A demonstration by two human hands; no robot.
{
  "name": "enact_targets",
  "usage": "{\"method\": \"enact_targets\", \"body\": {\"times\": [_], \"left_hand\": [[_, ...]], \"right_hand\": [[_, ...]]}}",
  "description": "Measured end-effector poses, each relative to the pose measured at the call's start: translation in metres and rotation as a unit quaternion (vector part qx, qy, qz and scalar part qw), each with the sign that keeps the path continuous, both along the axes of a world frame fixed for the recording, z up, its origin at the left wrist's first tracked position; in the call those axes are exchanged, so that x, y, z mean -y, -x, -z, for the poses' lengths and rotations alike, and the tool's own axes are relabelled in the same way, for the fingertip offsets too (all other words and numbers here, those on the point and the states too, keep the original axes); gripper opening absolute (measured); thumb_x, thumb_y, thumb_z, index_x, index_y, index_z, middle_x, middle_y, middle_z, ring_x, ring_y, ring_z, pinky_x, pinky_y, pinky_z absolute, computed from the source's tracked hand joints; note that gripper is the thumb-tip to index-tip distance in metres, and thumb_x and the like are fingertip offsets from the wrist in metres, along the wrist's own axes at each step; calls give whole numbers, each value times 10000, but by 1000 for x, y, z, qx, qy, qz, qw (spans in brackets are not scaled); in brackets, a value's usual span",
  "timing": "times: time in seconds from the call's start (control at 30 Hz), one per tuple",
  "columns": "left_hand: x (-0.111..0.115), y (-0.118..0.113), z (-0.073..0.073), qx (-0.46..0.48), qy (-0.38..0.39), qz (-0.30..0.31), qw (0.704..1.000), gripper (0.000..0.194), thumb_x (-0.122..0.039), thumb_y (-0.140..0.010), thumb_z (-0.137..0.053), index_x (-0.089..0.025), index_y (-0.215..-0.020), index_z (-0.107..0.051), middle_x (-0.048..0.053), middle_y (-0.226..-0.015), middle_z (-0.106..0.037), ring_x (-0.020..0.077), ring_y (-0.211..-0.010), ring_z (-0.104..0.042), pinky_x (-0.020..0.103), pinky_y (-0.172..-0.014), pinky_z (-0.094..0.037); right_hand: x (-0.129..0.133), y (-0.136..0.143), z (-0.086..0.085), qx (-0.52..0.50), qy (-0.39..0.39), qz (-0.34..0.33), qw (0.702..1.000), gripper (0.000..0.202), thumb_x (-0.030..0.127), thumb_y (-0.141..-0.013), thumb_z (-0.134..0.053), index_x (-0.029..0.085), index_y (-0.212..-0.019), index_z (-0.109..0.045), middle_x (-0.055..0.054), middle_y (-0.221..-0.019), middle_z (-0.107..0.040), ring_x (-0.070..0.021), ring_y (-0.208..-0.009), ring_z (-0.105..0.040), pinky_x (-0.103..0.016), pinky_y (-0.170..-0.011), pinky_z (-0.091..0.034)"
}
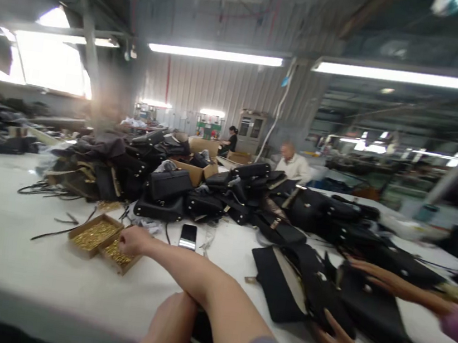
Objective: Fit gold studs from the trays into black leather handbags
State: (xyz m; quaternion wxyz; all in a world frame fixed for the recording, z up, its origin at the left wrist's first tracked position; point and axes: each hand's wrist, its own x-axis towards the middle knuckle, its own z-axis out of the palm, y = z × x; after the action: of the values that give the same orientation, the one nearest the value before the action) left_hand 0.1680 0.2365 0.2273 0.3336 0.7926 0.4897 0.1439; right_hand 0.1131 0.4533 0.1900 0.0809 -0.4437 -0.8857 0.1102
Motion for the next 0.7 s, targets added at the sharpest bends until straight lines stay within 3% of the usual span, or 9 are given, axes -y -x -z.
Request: {"method": "enact_targets", "body": {"times": [0.17, 0.3, 0.4, 0.53, 0.63, 0.7], "left_hand": [[7, -2, -13, -1, -54, 14, 998, 303, -272, -994, -649, -202, -1266, -763, 121, -1027, -820, 328, -1059, -771, 475, -967, -589], [10, -3, -3, -8, -54, 35, 998, 294, -185, -902, -685, -204, -1182, -772, 162, -946, -805, 391, -1043, -775, 450, -913, -579], [5, 3, 8, -51, -73, 47, 995, 333, -105, -868, -627, -166, -1166, -764, 203, -978, -796, 356, -978, -782, 416, -899, -573], [-8, 14, 16, -121, -111, 70, 984, 296, -64, -888, -553, -136, -1076, -770, 230, -1013, -788, 344, -976, -782, 379, -852, -552], [-10, 21, 18, -102, -108, 89, 985, 256, -71, -912, -556, -161, -1041, -758, 216, -1022, -790, 350, -1003, -777, 365, -818, -521], [-5, 23, 18, -97, -111, 89, 985, 256, -68, -929, -543, -166, -1058, -741, 207, -1005, -790, 349, -991, -775, 362, -795, -501]], "right_hand": [[-7, -23, -20, -47, 4, 35, 998, 156, 341, -857, -823, 296, -1007, -811, 28, -1023, -816, -236, -964, -742, -246, -672, -456], [13, -74, -40, -199, 40, -13, 979, 110, 249, -843, -847, 251, -947, -812, 61, -900, -783, -170, -878, -725, -197, -704, -459], [62, -125, -61, -304, 47, 20, 951, 90, 231, -879, -804, 187, -956, -799, 36, -846, -768, -138, -815, -701, -185, -708, -461], [146, -194, -81, -393, 55, 96, 913, 95, 199, -873, -778, 157, -958, -785, -12, -848, -773, -146, -767, -712, -214, -705, -506], [207, -228, -80, -428, 131, 157, 880, 142, 277, -924, -751, 152, -991, -762, -33, -808, -768, -181, -736, -742, -250, -667, -545], [239, -239, -73, -397, 129, 177, 891, 130, 275, -964, -707, 168, -1009, -767, -28, -812, -774, -175, -730, -729, -260, -684, -541]]}}
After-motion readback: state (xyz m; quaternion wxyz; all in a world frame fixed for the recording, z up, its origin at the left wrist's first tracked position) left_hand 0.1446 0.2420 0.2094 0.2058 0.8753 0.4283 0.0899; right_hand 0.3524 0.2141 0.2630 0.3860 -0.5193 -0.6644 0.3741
